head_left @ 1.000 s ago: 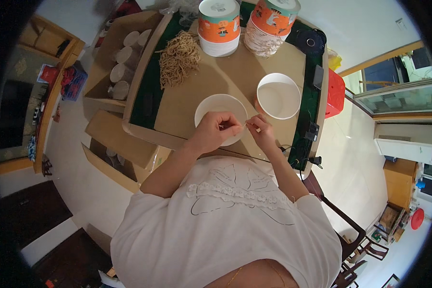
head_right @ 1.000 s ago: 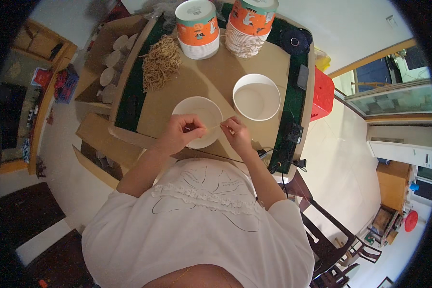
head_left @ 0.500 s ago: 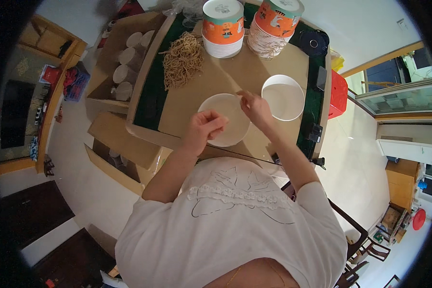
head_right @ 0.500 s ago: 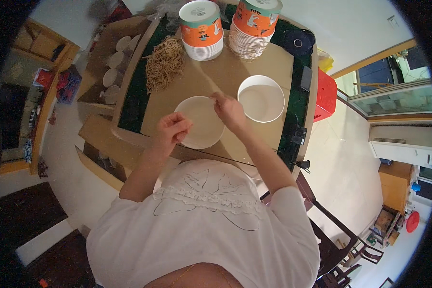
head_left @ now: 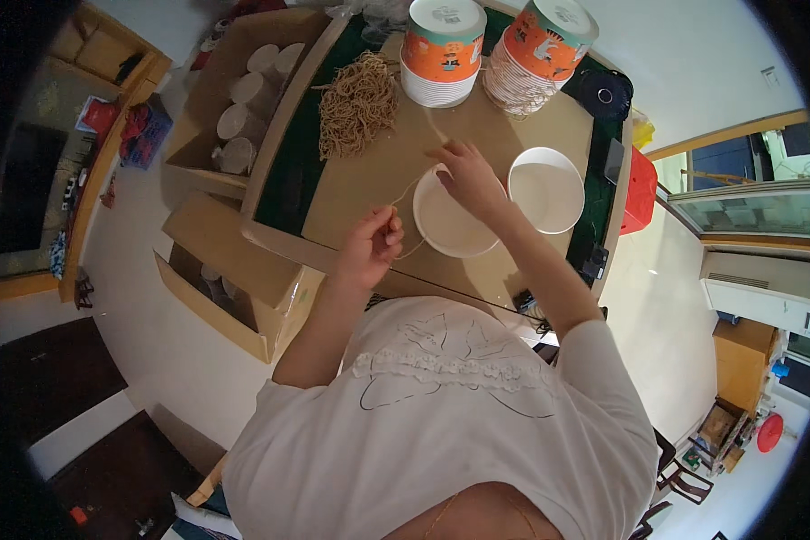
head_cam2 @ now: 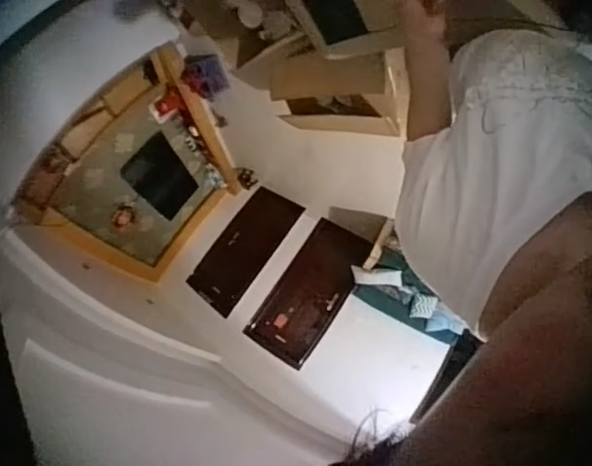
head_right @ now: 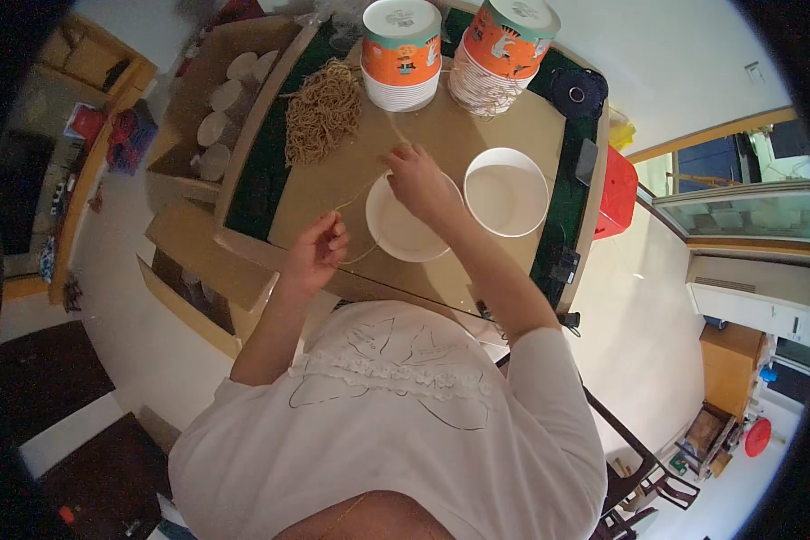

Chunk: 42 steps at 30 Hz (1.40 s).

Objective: Portioning bundles of dried noodles into individual paper cups and organizing the containers.

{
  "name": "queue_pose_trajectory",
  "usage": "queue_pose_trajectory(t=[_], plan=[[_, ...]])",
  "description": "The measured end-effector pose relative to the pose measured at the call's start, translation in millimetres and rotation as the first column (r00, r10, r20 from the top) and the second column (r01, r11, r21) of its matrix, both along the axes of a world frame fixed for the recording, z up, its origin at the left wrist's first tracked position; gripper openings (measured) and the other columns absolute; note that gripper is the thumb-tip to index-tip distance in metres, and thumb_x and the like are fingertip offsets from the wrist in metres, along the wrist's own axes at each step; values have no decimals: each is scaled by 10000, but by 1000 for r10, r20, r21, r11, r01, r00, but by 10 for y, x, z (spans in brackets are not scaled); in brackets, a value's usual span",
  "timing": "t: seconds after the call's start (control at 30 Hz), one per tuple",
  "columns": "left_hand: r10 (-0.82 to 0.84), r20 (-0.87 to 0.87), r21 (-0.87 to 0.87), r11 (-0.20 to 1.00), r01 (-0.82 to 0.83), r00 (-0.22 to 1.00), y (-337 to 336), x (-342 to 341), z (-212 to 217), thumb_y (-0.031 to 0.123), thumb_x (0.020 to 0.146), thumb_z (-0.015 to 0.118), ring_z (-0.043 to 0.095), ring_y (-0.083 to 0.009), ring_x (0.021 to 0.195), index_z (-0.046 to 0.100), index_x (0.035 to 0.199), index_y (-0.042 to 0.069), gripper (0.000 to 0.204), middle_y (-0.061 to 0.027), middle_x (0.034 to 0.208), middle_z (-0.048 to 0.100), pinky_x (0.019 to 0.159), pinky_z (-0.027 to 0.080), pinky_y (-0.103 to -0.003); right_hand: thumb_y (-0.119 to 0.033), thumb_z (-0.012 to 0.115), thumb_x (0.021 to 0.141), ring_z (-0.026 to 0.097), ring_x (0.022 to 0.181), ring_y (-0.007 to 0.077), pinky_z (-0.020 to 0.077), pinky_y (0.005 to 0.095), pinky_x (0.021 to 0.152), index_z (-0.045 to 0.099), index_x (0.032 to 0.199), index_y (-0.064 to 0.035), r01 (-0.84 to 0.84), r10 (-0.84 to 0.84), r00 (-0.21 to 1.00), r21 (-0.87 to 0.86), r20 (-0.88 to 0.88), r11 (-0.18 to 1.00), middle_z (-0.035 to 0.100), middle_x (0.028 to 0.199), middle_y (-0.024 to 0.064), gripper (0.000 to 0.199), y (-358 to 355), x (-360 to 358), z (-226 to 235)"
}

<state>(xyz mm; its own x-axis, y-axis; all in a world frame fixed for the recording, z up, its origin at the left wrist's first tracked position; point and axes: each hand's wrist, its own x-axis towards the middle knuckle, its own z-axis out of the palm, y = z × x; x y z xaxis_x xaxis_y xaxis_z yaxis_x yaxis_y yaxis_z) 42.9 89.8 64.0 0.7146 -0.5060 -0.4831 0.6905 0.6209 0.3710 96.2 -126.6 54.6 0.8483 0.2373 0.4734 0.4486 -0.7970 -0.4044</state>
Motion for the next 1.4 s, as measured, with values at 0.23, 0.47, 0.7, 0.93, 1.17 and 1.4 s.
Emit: queue_pose_trajectory(t=[0.23, 0.47, 0.7, 0.93, 1.17, 1.4], plan=[[16, 70, -130, 991, -7, 997, -402, -83, 62, 176, 904, 527, 491, -112, 649, 579, 891, 65, 123, -27, 767, 567, 531, 399, -219, -90, 560, 853, 581, 615, 96, 469, 253, 567, 585, 930, -13, 102, 427, 513, 546, -745, 831, 592, 668, 45, 111, 167, -1264, 157], [-66, 48, -23, 997, 67, 997, -362, -236, -30, 152, 912, 502, 552, -143, 699, 541, 860, 67, 107, -43, 759, 565, 732, 475, -316, -123, 522, 908, 636, 772, 158, 529, 261, 729, 573, 960, 39, 645, 563, 352, 630, -748, 433, 652, 892, 117, 177, -199, -1871, -58], [-248, -23, 74, 966, 249, 968, -286, -440, -207, 148, 907, 509, 562, -130, 693, 538, 857, 69, 98, -38, 767, 574, 767, 493, -334, -123, 502, 913, 609, 935, 212, 496, 310, 856, 553, 1084, 61, 808, 436, 539, 589, -721, -27, 615, 1028, 149, 256, -250, -2010, -293], [-276, -144, 166, 940, 298, 950, -153, -587, -639, 154, 892, 535, 567, -148, 696, 535, 879, 65, 91, -44, 767, 578, 758, 497, -333, -90, 469, 917, 558, 736, 166, 498, 297, 713, 478, 1086, -16, 608, 309, 779, 539, -545, -582, 566, 839, 87, 184, -354, -1783, -624], [-295, 265, 761, 648, -12, 918, -276, -589, -362, 146, 894, 536, 531, -103, 711, 551, 933, 44, 110, -21, 792, 574, 705, 468, -267, -34, 438, 908, 411, 615, 97, 324, 218, 532, 405, 990, -116, 543, 358, 807, 828, -469, -139, 428, 691, 18, 121, -311, -1760, -342], [-586, 322, 646, 710, 280, 744, -757, -350, -190, 195, 901, 549, 450, -43, 567, 577, 863, 50, 152, 23, 655, 523, 478, 345, -191, 0, 404, 923, 412, 646, 87, 331, 207, 562, 345, 1060, -100, 387, 267, 843, 871, -467, 301, 435, 703, 15, 180, -148, -1770, -131]])
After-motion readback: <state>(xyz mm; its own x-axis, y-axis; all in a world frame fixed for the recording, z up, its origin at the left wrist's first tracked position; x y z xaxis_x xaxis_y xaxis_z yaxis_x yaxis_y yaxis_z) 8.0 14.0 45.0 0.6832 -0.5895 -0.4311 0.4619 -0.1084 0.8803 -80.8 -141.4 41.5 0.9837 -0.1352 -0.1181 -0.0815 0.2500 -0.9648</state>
